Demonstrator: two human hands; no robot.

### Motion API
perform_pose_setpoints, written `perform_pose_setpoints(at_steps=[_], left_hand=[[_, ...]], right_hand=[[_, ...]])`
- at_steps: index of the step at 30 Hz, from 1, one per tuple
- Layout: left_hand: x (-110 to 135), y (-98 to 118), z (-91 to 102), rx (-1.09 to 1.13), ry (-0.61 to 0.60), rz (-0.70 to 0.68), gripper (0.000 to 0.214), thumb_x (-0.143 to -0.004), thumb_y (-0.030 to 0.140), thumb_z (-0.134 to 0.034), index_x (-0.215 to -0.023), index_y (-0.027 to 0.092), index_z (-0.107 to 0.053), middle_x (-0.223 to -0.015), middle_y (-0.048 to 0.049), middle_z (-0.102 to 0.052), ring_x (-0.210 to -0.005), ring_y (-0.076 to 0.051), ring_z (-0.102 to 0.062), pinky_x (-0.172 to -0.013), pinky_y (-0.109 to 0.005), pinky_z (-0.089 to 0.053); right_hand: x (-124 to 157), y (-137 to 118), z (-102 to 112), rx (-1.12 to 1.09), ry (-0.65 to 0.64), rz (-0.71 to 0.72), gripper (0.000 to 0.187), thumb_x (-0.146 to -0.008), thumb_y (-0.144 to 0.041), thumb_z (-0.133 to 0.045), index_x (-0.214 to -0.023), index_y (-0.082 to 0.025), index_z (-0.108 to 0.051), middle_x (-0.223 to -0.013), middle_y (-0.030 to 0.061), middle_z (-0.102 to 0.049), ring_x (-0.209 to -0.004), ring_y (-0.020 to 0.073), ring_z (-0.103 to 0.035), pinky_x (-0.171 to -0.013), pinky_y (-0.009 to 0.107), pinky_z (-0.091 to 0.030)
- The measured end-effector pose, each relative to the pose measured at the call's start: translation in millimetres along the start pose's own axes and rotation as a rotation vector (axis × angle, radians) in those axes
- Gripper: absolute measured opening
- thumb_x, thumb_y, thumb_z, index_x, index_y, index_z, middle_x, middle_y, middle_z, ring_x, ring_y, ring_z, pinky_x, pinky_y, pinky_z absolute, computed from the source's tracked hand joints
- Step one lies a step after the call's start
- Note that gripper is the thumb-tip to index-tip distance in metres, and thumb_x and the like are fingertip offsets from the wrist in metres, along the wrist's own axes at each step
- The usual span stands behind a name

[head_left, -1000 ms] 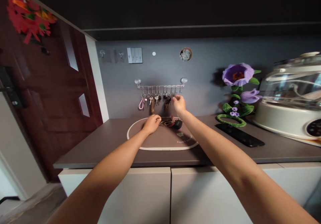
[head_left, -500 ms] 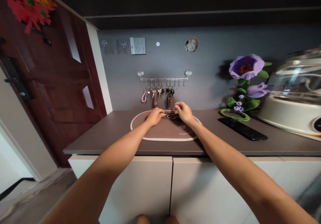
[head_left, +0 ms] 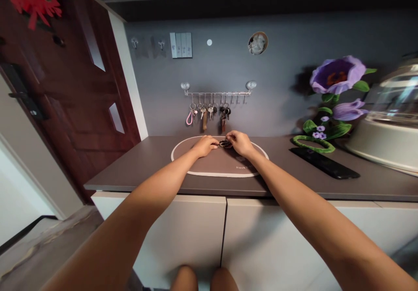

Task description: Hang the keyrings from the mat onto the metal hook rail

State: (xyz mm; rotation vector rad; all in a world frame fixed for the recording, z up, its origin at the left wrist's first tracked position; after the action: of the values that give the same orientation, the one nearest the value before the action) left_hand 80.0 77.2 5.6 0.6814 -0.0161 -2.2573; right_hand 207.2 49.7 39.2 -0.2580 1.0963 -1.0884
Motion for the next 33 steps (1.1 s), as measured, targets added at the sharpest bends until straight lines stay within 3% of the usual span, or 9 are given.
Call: perform_pose_setpoints(at_steps=[9,15,19,26,33], left_hand=[[1.3,-4.6,0.8,0.013,-0.035,0.003,0.008,-0.075,0.024,-0.057,-0.079,0.020,-0.062,-0.086,-0.0033,-0.060,-0.084,-0.017,-0.050,-0.078,-0.027,-0.036],[5.1,-6.5,-0.5,0.002,-0.133,-0.048,0.015,-0.080,0.030,-0.048,-0.081,0.018,-0.058,-0.087,-0.0035,-0.056,-0.087,-0.017,-0.046,-0.080,-0.027,-0.034],[6.3,-7.3,4.8,0.053,-0.138,-0.016,0.022,-0.084,0.028,-0.039,-0.076,0.015,-0.055,-0.082,-0.0038,-0.054,-0.081,-0.016,-0.045,-0.078,-0.027,-0.033],[10.9,-25.3,8.4,0.372,-0.066,0.253,0.031,-0.085,0.035,-0.035,-0.065,0.015,-0.049,-0.061,0.0017,-0.048,-0.060,-0.012,-0.040,-0.063,-0.025,-0.034],[9.6,-37.7,1.7,0.973,0.056,0.474,0.023,-0.086,0.028,-0.039,-0.076,0.012,-0.052,-0.082,-0.0066,-0.060,-0.071,-0.011,-0.054,-0.078,-0.029,-0.042]], right_hand=[[-1.6,0.4,-2.1,0.204,-0.015,0.044,0.013,-0.071,-0.012,-0.053,-0.072,-0.019,-0.064,-0.072,0.0032,-0.064,-0.068,0.0157,-0.054,-0.069,0.025,-0.038],[1.2,-3.6,-5.0,0.303,-0.071,0.044,0.016,-0.077,-0.017,-0.049,-0.082,-0.018,-0.064,-0.078,0.0044,-0.066,-0.073,0.0151,-0.057,-0.073,0.025,-0.040],[3.0,-5.3,-7.1,0.351,-0.106,0.041,0.019,-0.079,-0.019,-0.047,-0.087,-0.017,-0.064,-0.082,0.0051,-0.066,-0.078,0.0148,-0.058,-0.076,0.024,-0.040],[4.1,-5.1,-11.1,0.378,-0.136,0.056,0.019,-0.079,-0.021,-0.047,-0.088,-0.017,-0.063,-0.082,0.0050,-0.066,-0.078,0.0148,-0.058,-0.075,0.024,-0.040],[5.4,-9.6,-15.3,0.379,-0.162,0.083,0.019,-0.079,-0.020,-0.048,-0.090,-0.017,-0.063,-0.085,0.0062,-0.066,-0.080,0.0152,-0.059,-0.075,0.024,-0.040]])
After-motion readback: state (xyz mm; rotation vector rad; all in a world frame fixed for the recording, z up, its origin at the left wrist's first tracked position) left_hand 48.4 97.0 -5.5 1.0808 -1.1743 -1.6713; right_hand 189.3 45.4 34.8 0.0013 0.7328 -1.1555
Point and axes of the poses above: each hand's wrist, its own x-axis away from the middle knuckle, its own z-axis out of the back of the hand, y = z × x, the point moved 8 cm from there along -x, towards the middle knuckle
